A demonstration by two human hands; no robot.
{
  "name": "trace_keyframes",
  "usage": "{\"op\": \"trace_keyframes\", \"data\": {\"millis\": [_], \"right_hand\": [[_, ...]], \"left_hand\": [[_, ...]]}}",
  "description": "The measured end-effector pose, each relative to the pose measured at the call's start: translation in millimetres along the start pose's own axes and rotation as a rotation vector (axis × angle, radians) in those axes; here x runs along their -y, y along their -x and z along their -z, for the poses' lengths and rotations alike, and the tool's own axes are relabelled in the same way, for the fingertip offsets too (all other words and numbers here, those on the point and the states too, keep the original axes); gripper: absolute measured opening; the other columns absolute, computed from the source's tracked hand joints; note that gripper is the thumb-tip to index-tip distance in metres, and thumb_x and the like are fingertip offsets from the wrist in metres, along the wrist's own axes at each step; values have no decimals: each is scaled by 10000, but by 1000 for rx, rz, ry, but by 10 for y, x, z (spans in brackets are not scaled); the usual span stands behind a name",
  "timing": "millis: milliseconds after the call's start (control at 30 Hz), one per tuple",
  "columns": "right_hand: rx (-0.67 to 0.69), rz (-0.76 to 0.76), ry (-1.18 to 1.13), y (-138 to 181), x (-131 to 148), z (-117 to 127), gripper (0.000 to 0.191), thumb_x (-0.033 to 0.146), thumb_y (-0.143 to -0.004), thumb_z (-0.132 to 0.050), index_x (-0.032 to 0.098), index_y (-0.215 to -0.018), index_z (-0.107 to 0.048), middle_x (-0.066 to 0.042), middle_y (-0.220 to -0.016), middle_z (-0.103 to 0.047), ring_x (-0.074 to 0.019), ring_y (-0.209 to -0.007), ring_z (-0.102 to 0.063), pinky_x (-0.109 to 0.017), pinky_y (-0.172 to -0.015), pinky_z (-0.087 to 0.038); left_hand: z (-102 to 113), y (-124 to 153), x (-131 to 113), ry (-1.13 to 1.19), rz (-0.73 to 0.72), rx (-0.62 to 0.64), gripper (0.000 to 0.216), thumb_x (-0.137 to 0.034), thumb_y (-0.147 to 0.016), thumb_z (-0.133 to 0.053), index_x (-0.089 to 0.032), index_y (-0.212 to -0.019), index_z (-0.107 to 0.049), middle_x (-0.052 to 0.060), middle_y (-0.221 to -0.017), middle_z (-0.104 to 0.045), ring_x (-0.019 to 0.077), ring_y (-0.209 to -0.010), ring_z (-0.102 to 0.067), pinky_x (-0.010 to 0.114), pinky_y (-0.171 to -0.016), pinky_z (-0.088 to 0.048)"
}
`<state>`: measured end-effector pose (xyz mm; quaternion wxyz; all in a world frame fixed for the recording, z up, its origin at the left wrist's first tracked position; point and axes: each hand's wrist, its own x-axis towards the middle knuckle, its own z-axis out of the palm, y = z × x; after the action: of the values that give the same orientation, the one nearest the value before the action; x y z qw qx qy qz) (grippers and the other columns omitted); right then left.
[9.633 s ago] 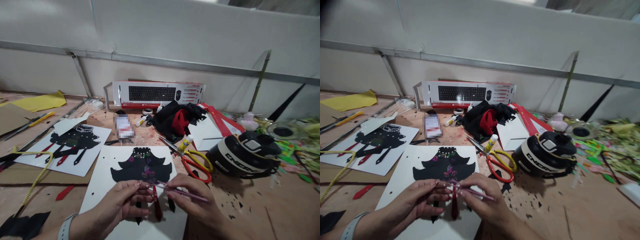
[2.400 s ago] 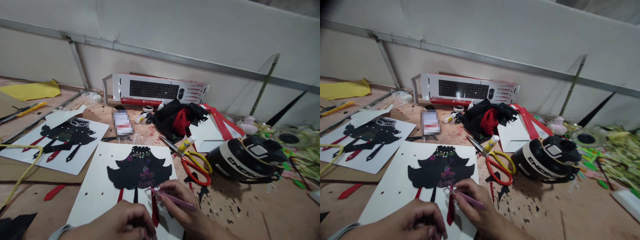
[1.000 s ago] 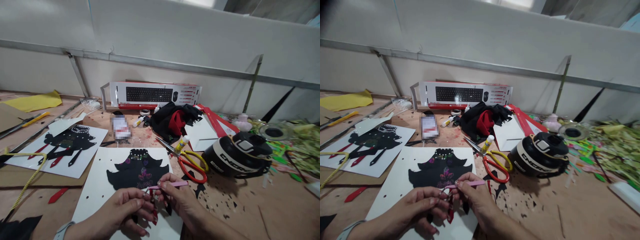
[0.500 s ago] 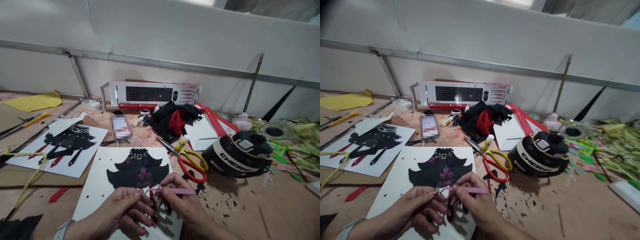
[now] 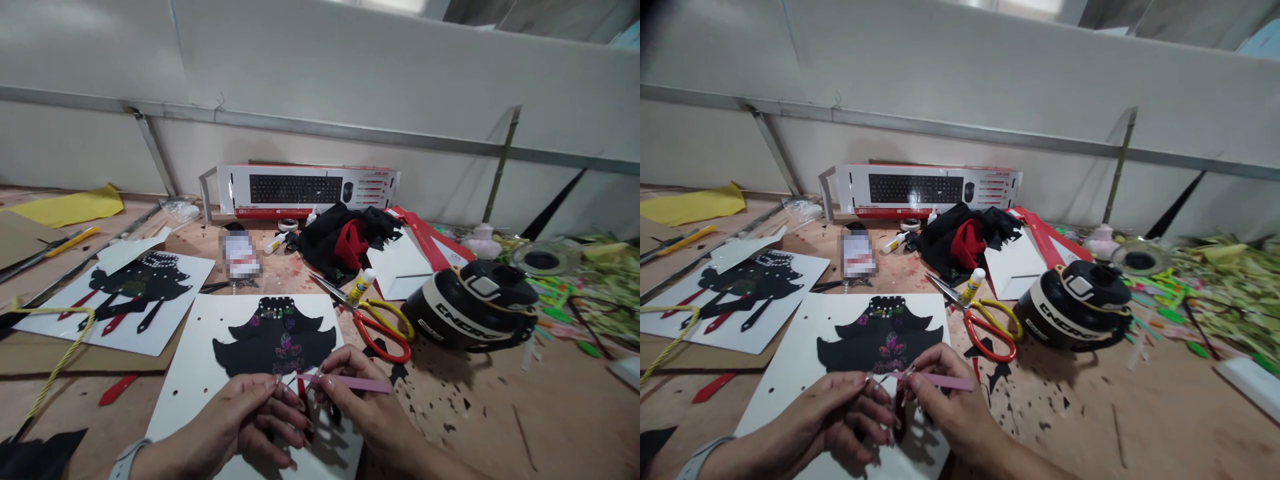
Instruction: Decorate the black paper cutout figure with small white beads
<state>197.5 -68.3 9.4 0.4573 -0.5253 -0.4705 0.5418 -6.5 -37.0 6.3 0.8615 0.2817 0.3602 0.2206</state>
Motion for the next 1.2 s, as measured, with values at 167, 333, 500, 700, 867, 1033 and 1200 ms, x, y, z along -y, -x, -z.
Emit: {"op": "trace_keyframes", "data": {"millis": [167,333,500,700,867,1033,1200], "right_hand": [[-21,72,75,2,2,10,223,410,-827,-684,208,-856,-594,-12,-736,-663,-144,-654,-635,-236,-583,-490],[-17,394,356,46,49,114,46,231,-853,-638,234,-893,-616,-13,-777,-692,-137,-655,-658,-214,-571,-508],[207,759,616,71,78,163,285,108,-849,-615,267,-1078,-555,-17,-824,-724,-139,-702,-688,-218,-666,-531],[164,767,597,45,49,147,230,127,-873,-599,256,-1060,-564,-24,-815,-724,-134,-701,-692,-207,-659,-535],[122,670,526,53,35,157,214,113,-842,-609,245,-1010,-614,-26,-834,-736,-137,-698,-703,-202,-634,-544],[77,447,455,63,28,138,92,211,-843,-635,237,-931,-650,-31,-804,-737,-157,-678,-699,-229,-607,-543],[47,242,310,40,38,98,108,321,-838,-659,217,-862,-647,-43,-775,-704,-169,-660,-662,-258,-563,-508]], "left_hand": [[-15,-5,9,13,-37,24,490,-574,-698,-754,-115,-869,-743,141,-839,-774,200,-664,-725,284,-594,-602],[87,-65,80,-47,-39,-39,519,-599,-743,-703,-116,-932,-734,152,-844,-772,190,-590,-722,254,-518,-573],[114,-64,84,-116,-76,-63,413,-515,-811,-683,-139,-976,-713,133,-922,-765,159,-629,-720,201,-518,-542],[9,-32,29,-134,-79,-92,483,-585,-682,-763,-136,-850,-710,79,-779,-754,113,-543,-674,172,-503,-516],[36,-62,90,-151,-80,-69,482,-597,-718,-726,-144,-879,-694,77,-805,-753,130,-570,-689,210,-540,-542],[57,-73,120,-158,-101,-35,447,-565,-768,-701,-146,-922,-687,90,-840,-757,149,-617,-703,243,-584,-554],[54,-55,109,-204,-111,-19,485,-597,-775,-673,-140,-934,-692,101,-845,-760,156,-653,-713,233,-589,-543]]}}
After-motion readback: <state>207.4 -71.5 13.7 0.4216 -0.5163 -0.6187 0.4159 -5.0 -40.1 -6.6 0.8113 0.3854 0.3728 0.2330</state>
